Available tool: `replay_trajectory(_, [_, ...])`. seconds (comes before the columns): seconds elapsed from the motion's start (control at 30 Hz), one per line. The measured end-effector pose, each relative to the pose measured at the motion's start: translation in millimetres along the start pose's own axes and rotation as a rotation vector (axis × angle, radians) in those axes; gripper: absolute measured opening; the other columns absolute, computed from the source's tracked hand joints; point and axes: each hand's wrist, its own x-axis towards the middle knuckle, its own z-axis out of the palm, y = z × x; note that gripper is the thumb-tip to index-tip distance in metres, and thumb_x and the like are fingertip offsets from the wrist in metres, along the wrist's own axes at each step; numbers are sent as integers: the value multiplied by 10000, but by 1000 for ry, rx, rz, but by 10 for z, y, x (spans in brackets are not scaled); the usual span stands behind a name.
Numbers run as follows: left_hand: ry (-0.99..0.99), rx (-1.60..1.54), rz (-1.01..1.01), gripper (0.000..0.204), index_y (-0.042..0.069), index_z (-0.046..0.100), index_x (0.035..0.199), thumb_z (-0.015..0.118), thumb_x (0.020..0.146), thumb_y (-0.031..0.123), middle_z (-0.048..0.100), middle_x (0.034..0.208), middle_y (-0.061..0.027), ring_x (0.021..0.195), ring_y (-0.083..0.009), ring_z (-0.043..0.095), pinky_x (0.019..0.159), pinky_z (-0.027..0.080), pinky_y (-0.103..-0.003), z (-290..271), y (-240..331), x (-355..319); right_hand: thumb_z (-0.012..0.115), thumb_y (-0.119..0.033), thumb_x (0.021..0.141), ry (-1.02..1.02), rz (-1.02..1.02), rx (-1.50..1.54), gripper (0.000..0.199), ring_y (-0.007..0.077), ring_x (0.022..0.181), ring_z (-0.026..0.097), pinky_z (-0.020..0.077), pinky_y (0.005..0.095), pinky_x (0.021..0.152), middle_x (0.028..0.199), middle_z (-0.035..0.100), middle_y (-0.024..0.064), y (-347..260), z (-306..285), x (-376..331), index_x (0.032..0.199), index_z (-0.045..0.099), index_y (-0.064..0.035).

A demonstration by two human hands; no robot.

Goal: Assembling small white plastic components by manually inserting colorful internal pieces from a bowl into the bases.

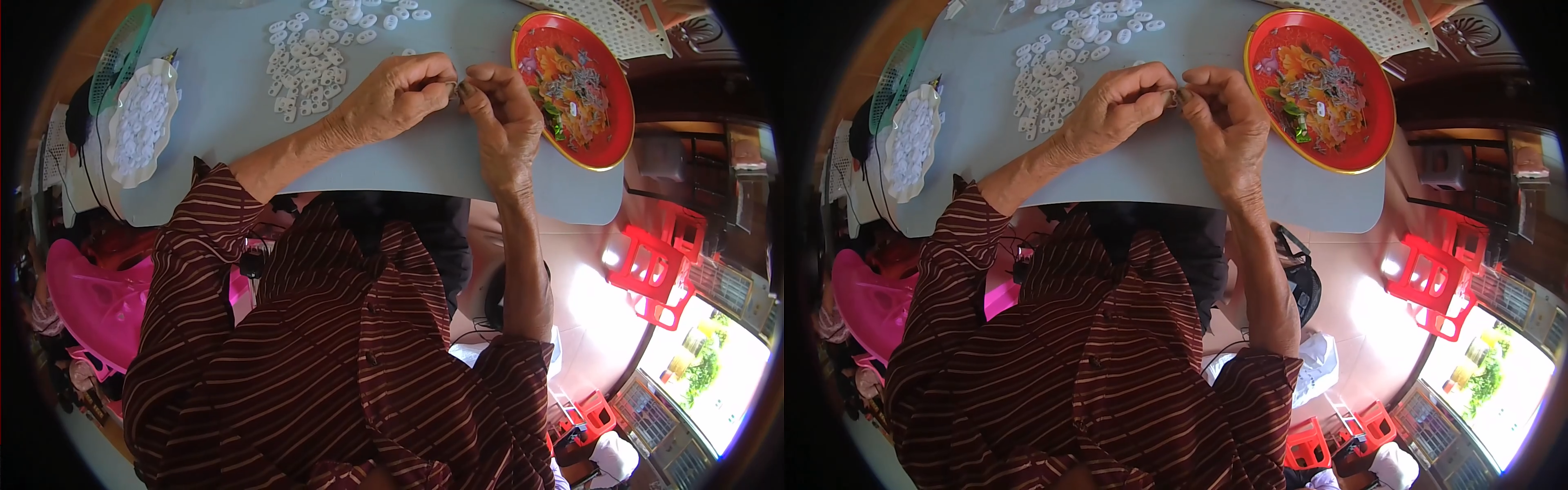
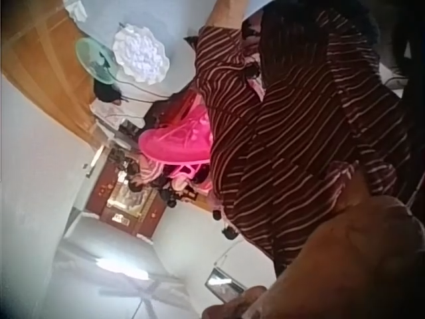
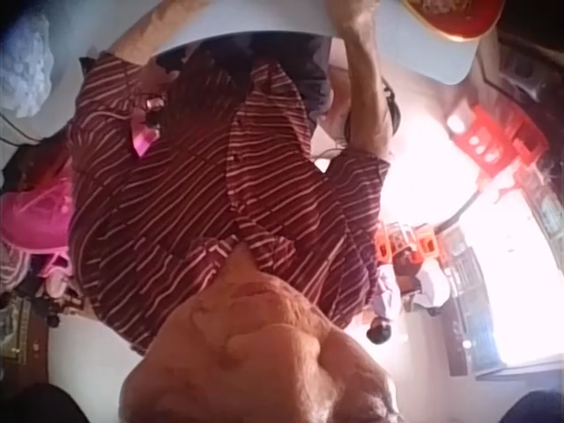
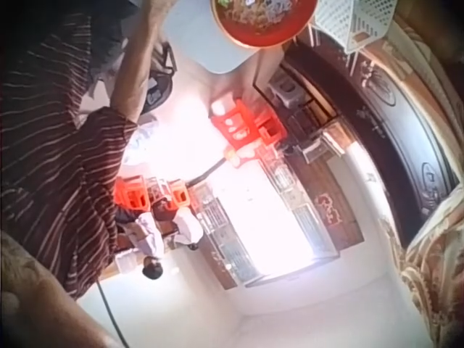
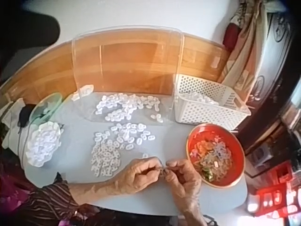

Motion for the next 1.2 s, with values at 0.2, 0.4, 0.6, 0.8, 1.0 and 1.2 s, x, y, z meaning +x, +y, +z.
replay_trajectory(0.2, [57, -149, 43, 105, 21, 543, 814, 527, 865, 112, 417, 604, 44, 568, -44, 373, 515, 342, -223, 17, -73, 37, 641, -117, 882, -5, 48, -30, 126, 49, 657, 503, 411, 184, 586, 755, 601, 5, -29, 6, 9, 887, 616, 7])
replay_trajectory(0.4, [41, -101, 36, 139, 20, 549, 879, 528, 887, 157, 453, 686, 33, 626, -50, 399, 561, 354, -212, 19, -3, -10, 648, -167, 885, 50, 71, -102, 180, 46, 586, 466, 376, 188, 524, 670, 574, -14, -13, 28, 2, 836, 612, 3])
replay_trajectory(0.6, [135, 55, 144, 138, 14, 535, 876, 537, 889, 152, 462, 688, 28, 618, -49, 396, 554, 352, -213, 42, -13, -14, 637, -213, 895, 69, 117, -173, 232, 46, 557, 445, 368, 193, 509, 634, 550, -11, -69, 59, 32, 813, 610, 2])
replay_trajectory(0.8, [66, -95, 11, 153, 13, 548, 891, 535, 899, 165, 482, 714, 36, 644, -48, 407, 585, 369, -206, -8, -11, -12, 615, -225, 910, 31, 139, 84, 250, 49, 557, 461, 384, 198, 516, 657, 556, 2, -83, 15, 24, 842, 607, 16])
replay_trajectory(1.0, [14, -155, 21, 165, 6, 554, 908, 548, 902, 170, 491, 746, 43, 675, -37, 413, 606, 373, -198, -6, -59, -17, 639, -165, 891, 20, 95, 3, 193, 53, 561, 482, 390, 199, 513, 651, 556, -2, 1, 12, 20, 838, 612, 18])
replay_trajectory(1.2, [33, -73, 30, 140, 8, 561, 930, 559, 899, 144, 501, 744, 25, 683, -50, 436, 616, 383, -204, -1, 8, -15, 655, -168, 880, 67, 101, 20, 194, 47, 547, 471, 371, 194, 501, 631, 564, -4, -10, 34, 20, 811, 614, 9])
